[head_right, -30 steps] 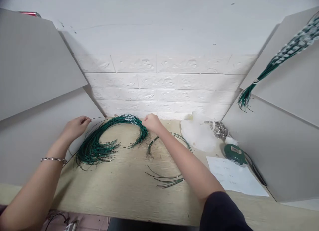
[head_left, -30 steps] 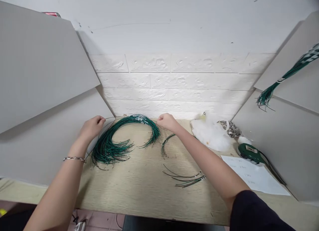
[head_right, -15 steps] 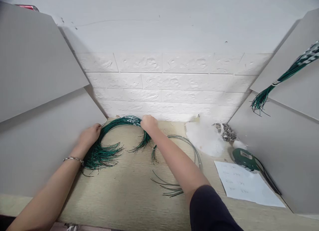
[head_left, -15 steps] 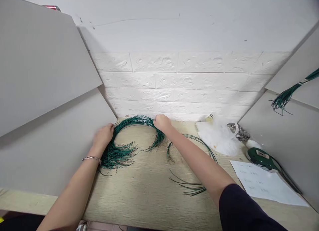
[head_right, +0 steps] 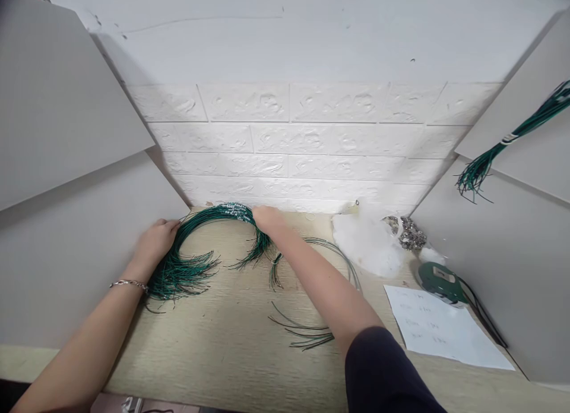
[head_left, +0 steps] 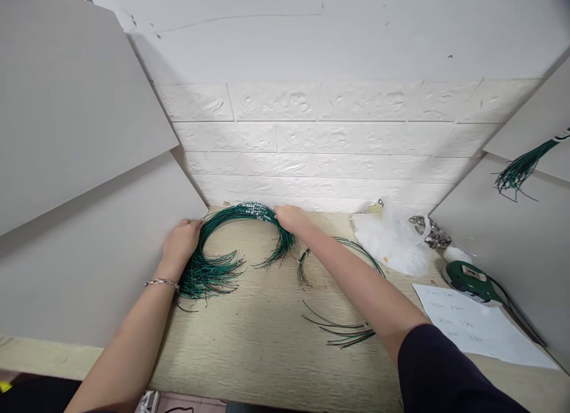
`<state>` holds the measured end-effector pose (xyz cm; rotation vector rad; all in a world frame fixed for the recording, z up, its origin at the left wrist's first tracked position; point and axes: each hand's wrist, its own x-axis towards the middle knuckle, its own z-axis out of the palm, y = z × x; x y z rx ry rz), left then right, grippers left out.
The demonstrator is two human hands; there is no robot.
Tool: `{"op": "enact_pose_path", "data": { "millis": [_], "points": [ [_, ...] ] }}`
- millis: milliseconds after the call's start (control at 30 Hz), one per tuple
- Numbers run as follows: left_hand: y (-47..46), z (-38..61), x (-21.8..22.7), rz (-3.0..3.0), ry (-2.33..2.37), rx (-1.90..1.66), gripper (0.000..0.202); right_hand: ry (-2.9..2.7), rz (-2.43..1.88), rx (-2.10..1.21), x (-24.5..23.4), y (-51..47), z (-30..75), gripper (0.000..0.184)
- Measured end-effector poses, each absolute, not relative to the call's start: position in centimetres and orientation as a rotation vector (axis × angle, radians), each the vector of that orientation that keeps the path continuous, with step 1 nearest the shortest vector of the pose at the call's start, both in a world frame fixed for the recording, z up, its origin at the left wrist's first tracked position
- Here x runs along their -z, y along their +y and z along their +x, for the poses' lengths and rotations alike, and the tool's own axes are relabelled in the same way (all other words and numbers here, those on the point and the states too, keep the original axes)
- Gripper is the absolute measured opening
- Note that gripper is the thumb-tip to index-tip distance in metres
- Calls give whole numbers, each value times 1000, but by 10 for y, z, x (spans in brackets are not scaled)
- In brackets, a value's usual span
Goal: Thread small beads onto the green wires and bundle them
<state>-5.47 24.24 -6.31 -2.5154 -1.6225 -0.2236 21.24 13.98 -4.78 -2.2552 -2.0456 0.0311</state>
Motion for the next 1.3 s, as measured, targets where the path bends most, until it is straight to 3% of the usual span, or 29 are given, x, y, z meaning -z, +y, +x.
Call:
{"op": "enact_pose_path", "data": {
  "millis": [300,467,533,600,667,833,1100,1300],
  "points": [
    [227,-49,43,-2442,-1478,519,45,-1854,-2296,-14,29,114,214,39],
    [181,-14,10,-2450,-1375,1022,38,-1642,-2191,-6,14,49,252,42],
    [141,17,1,-2727,-1365,1071,35,-1548,-2176,-17,20,18,274,41],
    [91,53,0,-3190,-1165,861,35,-1467,-2155,-15,31,-10,293,38],
    [41,87,8,-3563,-786,416,34,-1357,-2128,2,46,-32,308,34],
    [-14,135,43,-3564,-273,-379,27,-1170,-2018,-23,72,-56,319,32],
    [1,129,55,-3613,-277,-416,6,-1368,-2061,-100,70,-65,300,29],
    [-16,126,65,-3441,-186,-146,21,-1390,-2021,-188,73,-63,293,27]
  ]
}}
